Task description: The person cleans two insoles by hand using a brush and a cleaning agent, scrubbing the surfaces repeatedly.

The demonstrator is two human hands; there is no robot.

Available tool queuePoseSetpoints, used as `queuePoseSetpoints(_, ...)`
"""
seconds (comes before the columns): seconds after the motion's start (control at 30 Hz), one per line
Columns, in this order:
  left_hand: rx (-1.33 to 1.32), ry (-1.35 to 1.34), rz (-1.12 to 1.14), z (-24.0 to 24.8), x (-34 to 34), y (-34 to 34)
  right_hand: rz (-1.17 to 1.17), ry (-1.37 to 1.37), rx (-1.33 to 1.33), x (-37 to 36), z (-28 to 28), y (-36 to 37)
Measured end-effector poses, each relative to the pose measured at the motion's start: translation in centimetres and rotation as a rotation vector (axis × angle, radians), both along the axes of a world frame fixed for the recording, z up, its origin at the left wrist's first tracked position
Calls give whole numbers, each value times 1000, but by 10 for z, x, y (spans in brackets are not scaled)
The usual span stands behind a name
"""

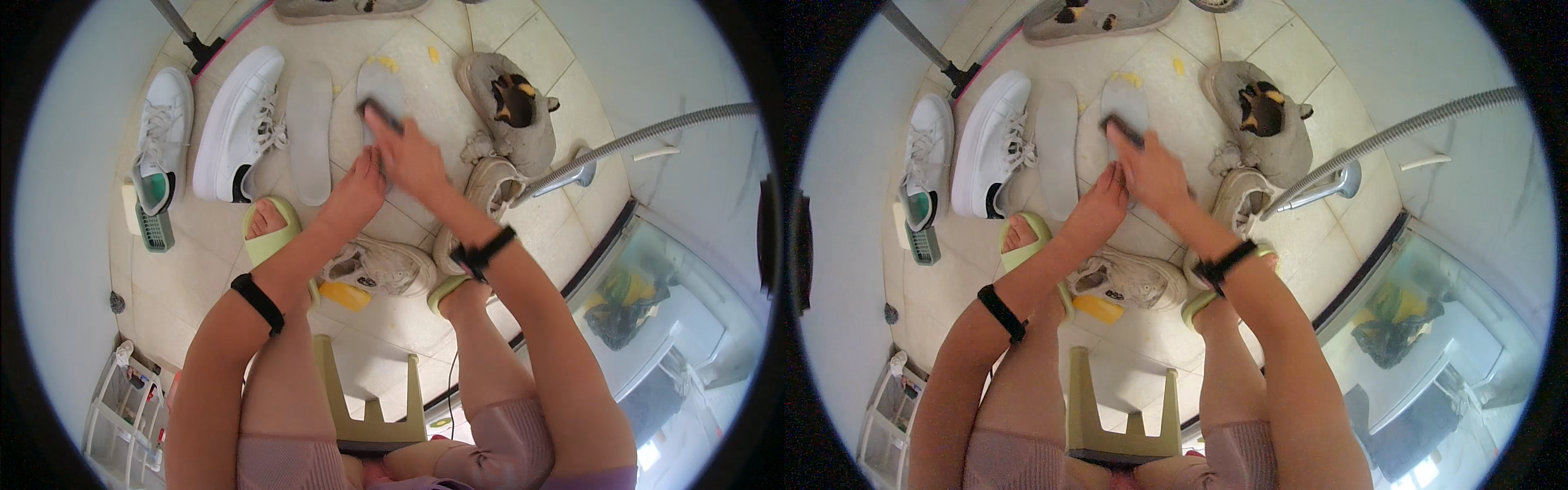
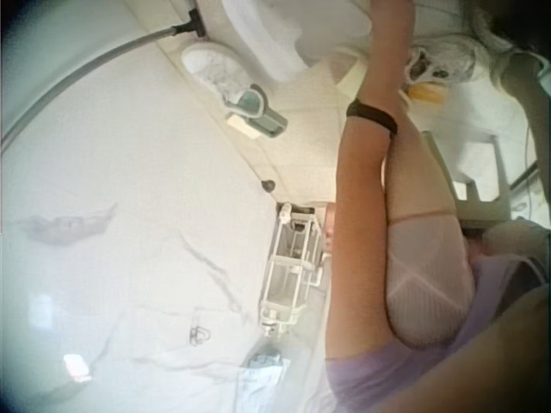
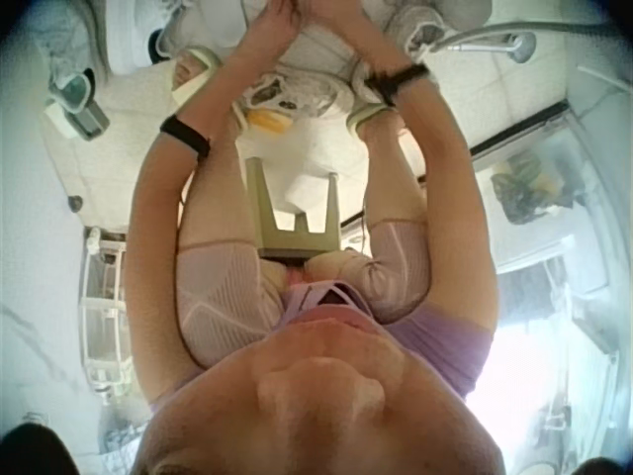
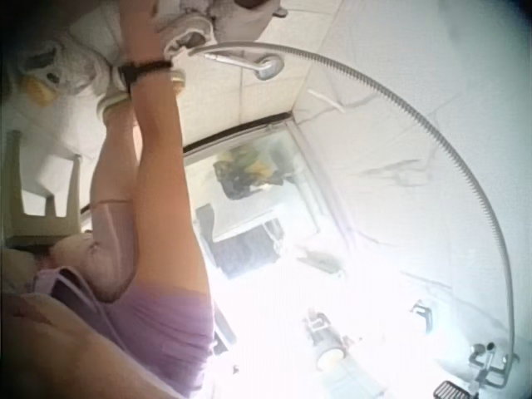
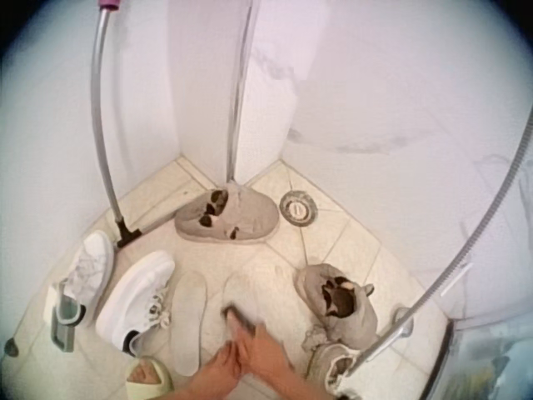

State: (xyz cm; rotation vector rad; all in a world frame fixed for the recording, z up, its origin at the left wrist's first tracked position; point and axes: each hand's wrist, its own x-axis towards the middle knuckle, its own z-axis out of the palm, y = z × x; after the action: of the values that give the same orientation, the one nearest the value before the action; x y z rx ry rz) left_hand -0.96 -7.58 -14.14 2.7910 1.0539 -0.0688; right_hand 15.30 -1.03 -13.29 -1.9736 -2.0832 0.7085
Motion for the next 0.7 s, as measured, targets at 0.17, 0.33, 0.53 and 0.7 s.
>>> queuePoseSetpoints(0.17, 6, 16, -80, 12, -5, 6, 106, 16, 41, 2, 5, -36)
queuePoseSetpoints(0.33, 40, 43, -105, 11, 6, 7, -39, -111, 97, 0, 7, 52)
queuePoseSetpoints(0.53, 86, 89, -89, 5, -7, 3, 31, 29, 10, -12, 13, -44)
queuePoseSetpoints(0.7, 111, 33, -91, 10, 10, 10, -77, -137, 128, 8, -2, 31)
